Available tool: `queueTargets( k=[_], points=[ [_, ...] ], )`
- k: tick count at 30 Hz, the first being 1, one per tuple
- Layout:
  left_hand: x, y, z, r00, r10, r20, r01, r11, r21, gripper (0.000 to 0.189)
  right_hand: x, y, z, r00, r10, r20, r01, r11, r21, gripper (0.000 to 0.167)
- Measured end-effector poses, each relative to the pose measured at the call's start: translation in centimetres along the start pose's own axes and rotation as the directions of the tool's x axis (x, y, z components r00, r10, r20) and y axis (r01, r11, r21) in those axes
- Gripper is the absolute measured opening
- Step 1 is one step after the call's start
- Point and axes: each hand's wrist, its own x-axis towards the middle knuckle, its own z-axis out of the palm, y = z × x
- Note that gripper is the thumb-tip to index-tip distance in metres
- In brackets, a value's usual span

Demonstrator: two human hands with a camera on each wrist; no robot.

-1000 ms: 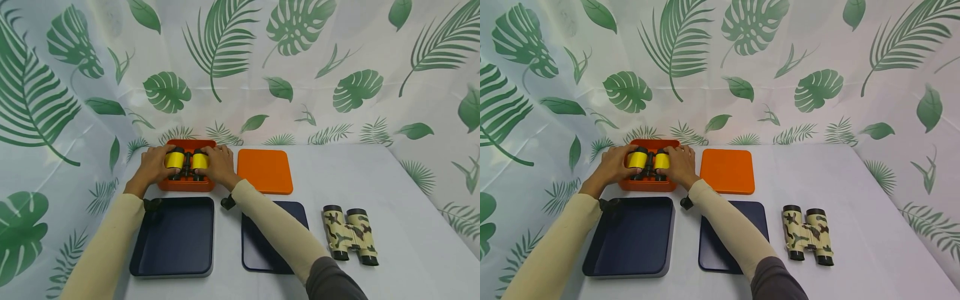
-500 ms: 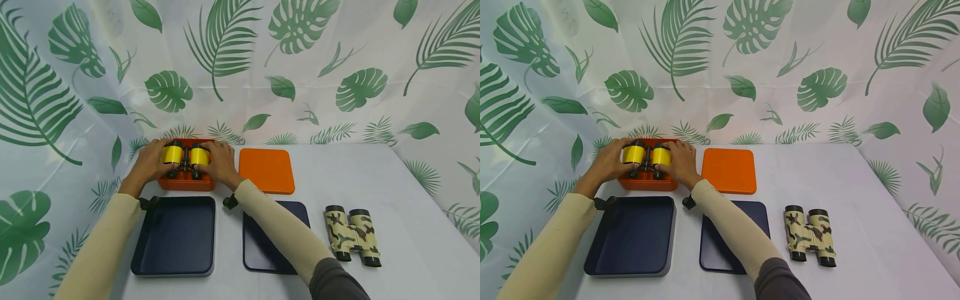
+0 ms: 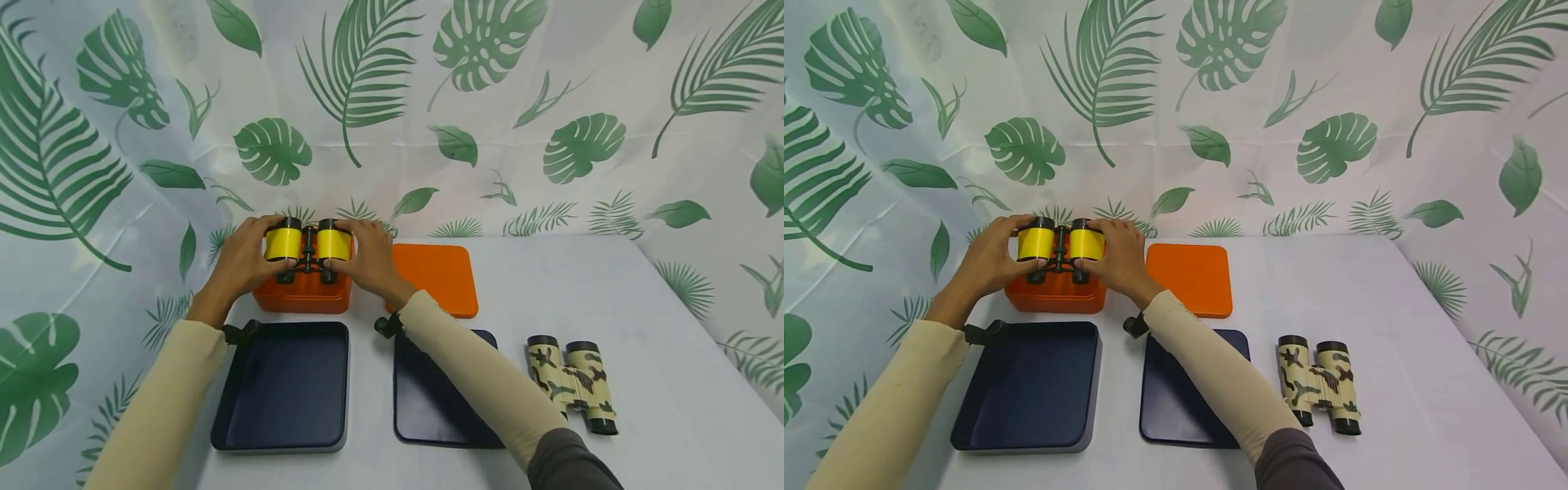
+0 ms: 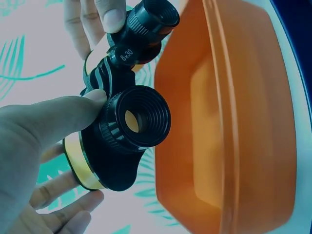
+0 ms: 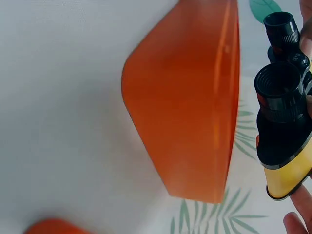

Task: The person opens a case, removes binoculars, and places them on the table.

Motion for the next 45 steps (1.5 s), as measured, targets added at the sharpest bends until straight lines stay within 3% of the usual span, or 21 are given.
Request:
queueTargets(
  k=[8, 25, 34, 45],
  points=[
    [0.0, 1.6, 1.1, 0.996, 0.066, -0.055, -0.070, 0.995, -0.075, 0.085, -1.3, 0.8, -2.6, 1.000, -0.005, -0.018, 0.005, 1.000, 0.003, 0.073],
    [0.7, 5.4, 4.3, 0.988, 0.122, -0.092, -0.138, 0.972, -0.192, 0.078, -4.1, 3.5, -6.9, 0.999, 0.016, -0.039, -0.016, 1.000, 0.009, 0.073],
    [1.0, 8.0, 6.1, 0.988, 0.126, -0.085, -0.143, 0.963, -0.229, 0.076, -6.0, 5.2, -9.1, 0.998, 0.042, -0.039, -0.039, 0.996, 0.080, 0.072],
    [1.6, 10.8, 8.5, 0.987, 0.150, -0.050, -0.157, 0.954, -0.256, 0.075, -8.0, 7.8, -11.7, 0.996, 0.073, -0.054, -0.070, 0.996, 0.046, 0.072]
  ],
)
